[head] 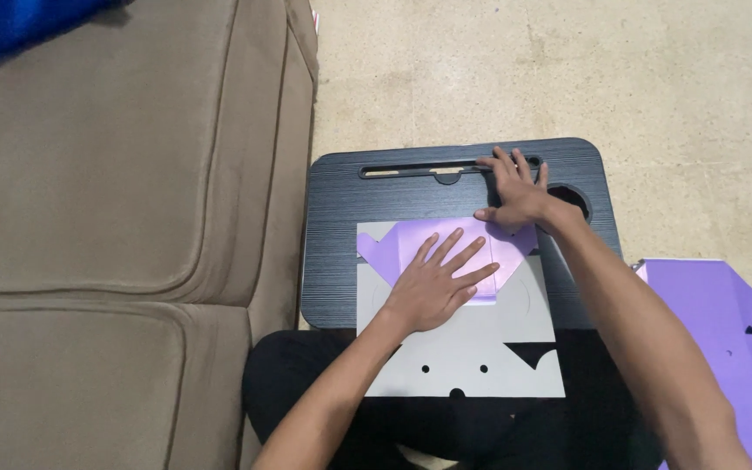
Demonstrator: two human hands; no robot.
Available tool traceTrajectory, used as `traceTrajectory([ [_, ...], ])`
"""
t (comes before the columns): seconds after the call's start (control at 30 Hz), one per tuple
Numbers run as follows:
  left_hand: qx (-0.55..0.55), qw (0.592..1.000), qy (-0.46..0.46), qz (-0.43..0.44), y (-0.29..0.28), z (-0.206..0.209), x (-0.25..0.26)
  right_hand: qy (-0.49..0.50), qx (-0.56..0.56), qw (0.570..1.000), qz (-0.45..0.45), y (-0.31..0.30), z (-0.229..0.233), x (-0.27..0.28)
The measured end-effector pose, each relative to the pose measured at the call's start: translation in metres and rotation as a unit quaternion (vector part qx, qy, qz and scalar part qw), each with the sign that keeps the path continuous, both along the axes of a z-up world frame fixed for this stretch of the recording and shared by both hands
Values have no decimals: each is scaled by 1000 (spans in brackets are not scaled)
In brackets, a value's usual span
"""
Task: The person assembles a purple cardboard box by folding its flaps and tucking them into slots. They then place the completed box aside and begin folding another flat purple cardboard piece into a box shape on a small lap desk.
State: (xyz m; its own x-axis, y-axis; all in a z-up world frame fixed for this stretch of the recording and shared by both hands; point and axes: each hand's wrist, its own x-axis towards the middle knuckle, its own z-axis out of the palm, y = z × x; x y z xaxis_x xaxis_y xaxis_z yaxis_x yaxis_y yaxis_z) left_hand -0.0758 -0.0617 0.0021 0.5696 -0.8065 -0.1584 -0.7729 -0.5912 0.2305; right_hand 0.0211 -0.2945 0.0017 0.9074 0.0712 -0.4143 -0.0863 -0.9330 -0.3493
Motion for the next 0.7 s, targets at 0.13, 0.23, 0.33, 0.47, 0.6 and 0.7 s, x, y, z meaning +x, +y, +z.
traceTrajectory([
  [0.13, 1, 1000, 4, 3, 0, 7, -1, -8, -33, 999, 22, 0, -19, 17],
  [0.23, 9, 1000, -7, 4, 0, 9, -1, -26, -43, 998, 41, 29, -1, 22],
  [0.33, -2, 1000, -19, 8, 0, 15, -4, -55, 23, 997, 49, 75, -6, 19],
  [0.47, -17, 999, -30, 9, 0, 38, -4, -72, 52, 996, 29, 119, 15, 2],
  [0.6, -43, 999, -25, 18, -1, 28, -6, -72, 47, 996, -5, 118, 21, -5],
  [0.7, -56, 997, -37, 24, -3, -10, -3, -76, 46, 996, -10, 112, 19, -7],
])
